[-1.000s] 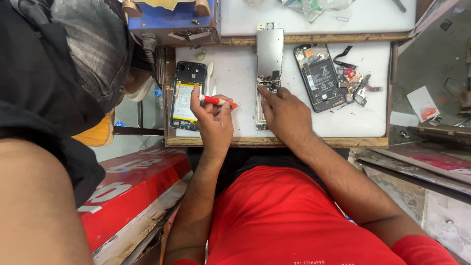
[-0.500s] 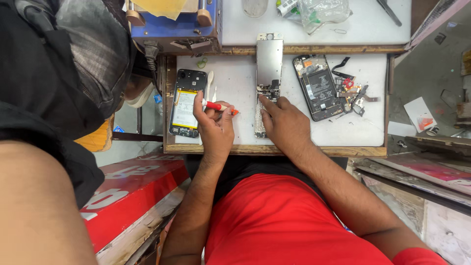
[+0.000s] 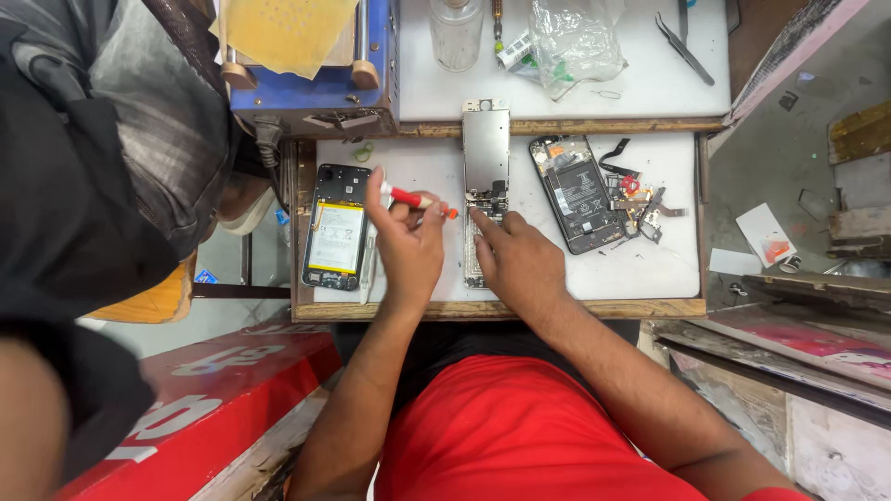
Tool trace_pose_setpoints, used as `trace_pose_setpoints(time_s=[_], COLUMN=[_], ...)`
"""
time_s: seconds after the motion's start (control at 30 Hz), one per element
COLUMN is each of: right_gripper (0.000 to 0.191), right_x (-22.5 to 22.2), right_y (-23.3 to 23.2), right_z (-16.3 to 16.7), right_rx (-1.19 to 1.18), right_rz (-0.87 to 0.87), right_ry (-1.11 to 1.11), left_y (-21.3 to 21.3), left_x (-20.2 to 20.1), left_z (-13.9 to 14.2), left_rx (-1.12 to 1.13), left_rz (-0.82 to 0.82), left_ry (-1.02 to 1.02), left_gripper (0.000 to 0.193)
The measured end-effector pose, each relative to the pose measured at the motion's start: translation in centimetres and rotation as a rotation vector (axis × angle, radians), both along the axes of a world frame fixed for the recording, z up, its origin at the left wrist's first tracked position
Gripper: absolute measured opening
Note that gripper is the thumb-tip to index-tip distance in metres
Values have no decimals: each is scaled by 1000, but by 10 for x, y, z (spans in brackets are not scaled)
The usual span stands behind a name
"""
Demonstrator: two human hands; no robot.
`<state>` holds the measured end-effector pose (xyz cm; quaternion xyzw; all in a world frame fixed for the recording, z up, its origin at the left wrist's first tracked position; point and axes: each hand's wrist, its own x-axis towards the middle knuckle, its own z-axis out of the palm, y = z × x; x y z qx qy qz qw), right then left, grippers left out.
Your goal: The person works on two smartphones on a cluttered workbench. They use a screwdriver to remove screws from a white smartphone, then use a plastic pry tool to separate the screen from the frame. The person handles the phone and tools throughout the clip.
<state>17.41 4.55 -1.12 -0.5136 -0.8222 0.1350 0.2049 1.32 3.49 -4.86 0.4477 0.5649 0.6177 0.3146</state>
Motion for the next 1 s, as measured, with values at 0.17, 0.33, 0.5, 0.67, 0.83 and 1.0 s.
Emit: trace_pose_setpoints(time_s=[0.17, 0.33, 0.5, 0.67, 0.83, 1.0], right_gripper=[39, 38, 39, 40, 42, 42], right_x=[-1, -2, -3, -3, -2, -2], right_y=[0, 0, -1, 0, 0, -1], right_z=[1, 1, -1, -3, -2, -2], right_rx=[-3, -11, -2, 5, -7, -7], right_rz=[1, -9, -15, -22, -6, -19], right_ry=[-28, -37, -33, -23, -39, -42], left_y=[14, 18, 20, 20, 21, 19], left_x=[5, 6, 6, 7, 7, 9], left_z=[-3, -7, -9, -11, -12, -13], left_rx=[-12, -53, -52, -29, -44, -23], left_rz=[-20, -2, -2, 7, 17, 18], left_ry=[32, 82, 88, 72, 182, 133], left_gripper=[75, 74, 74, 74, 73, 73])
